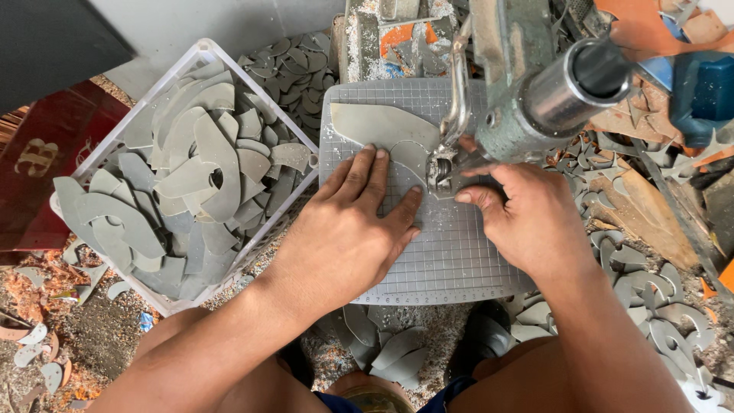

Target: The person uses a vertical cutting machine to cut curved shapes from grey rubber sheets. They guide each piece through the blade, then place the finished parts into a nearby white bin.

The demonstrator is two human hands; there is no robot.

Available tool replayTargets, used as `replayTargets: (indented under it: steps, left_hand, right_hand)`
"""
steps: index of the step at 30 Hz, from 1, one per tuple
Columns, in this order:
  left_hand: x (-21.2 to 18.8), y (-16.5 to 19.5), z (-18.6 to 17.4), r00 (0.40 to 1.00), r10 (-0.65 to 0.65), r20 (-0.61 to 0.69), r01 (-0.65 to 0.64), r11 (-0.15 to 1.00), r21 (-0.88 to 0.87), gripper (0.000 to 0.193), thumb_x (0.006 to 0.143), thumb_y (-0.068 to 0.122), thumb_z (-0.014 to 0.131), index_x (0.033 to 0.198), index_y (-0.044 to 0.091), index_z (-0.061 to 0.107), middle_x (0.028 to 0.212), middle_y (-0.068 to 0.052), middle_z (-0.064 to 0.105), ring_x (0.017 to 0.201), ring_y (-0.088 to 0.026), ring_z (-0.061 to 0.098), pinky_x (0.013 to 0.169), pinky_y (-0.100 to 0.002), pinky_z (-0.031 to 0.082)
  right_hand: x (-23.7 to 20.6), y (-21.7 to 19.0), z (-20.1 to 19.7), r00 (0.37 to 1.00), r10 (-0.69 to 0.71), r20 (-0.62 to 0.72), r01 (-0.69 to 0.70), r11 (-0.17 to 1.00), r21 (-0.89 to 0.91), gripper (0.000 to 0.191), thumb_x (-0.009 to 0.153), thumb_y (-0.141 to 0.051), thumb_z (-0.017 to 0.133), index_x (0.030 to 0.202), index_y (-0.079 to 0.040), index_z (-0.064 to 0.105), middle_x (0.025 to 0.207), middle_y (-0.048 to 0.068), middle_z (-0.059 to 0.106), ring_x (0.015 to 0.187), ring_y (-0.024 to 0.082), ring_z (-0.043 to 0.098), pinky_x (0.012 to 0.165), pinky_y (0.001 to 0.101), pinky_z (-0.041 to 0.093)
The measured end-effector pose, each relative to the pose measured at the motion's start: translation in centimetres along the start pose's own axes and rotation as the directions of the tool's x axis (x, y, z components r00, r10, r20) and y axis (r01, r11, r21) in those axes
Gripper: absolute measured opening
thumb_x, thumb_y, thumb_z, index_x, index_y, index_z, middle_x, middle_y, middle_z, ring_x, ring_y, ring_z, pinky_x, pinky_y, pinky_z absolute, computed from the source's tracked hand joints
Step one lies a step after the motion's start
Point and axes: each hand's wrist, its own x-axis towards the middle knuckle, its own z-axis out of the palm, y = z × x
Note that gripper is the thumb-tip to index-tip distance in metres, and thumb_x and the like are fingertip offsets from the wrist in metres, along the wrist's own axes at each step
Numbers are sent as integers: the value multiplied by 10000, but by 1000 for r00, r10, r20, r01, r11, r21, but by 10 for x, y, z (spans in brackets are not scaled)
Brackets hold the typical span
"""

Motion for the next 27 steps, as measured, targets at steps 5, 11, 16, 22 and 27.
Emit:
replayTargets:
  steps: [5,11,16,22,27]
  left_hand:
    - [0,1,0,1000,-3,-12,3,1000,2,447,915,361,688,1231,47,725,1305,-404,593,1269,-494,584,1069,-519,473]
    - [0,2,-1,1000,-4,-10,5,1000,3,447,904,361,693,1222,48,727,1302,-410,590,1260,-503,585,1062,-518,478]
    - [0,1,-1,1000,-9,-9,9,1000,8,436,907,354,690,1215,48,730,1304,-408,591,1263,-501,585,1066,-516,477]
    - [2,0,-1,1000,-6,-18,6,1000,10,427,915,351,688,1213,47,731,1308,-398,596,1264,-497,588,1070,-513,477]
    - [2,-1,0,1000,-5,-23,6,1000,18,431,913,352,691,1210,43,733,1304,-400,594,1259,-497,588,1063,-516,481]
  right_hand:
    - [1,2,0,1000,-26,-7,26,1000,-16,219,872,-162,798,1065,-73,744,956,176,743,858,366,722,743,439,555]
    - [3,1,-2,1000,-7,3,7,1000,-24,285,880,-165,788,1155,-99,755,941,173,740,855,367,717,739,446,550]
    - [3,0,-3,995,-91,-30,91,996,-5,343,883,-153,776,1220,-95,740,1011,170,745,900,377,710,761,452,549]
    - [6,0,-3,995,78,53,-77,996,-37,243,905,-179,789,1145,-144,768,972,140,759,884,346,734,768,439,562]
    - [7,-2,-5,998,-54,-12,54,999,-5,347,877,-143,787,1218,-102,730,1053,142,754,940,368,722,795,451,553]
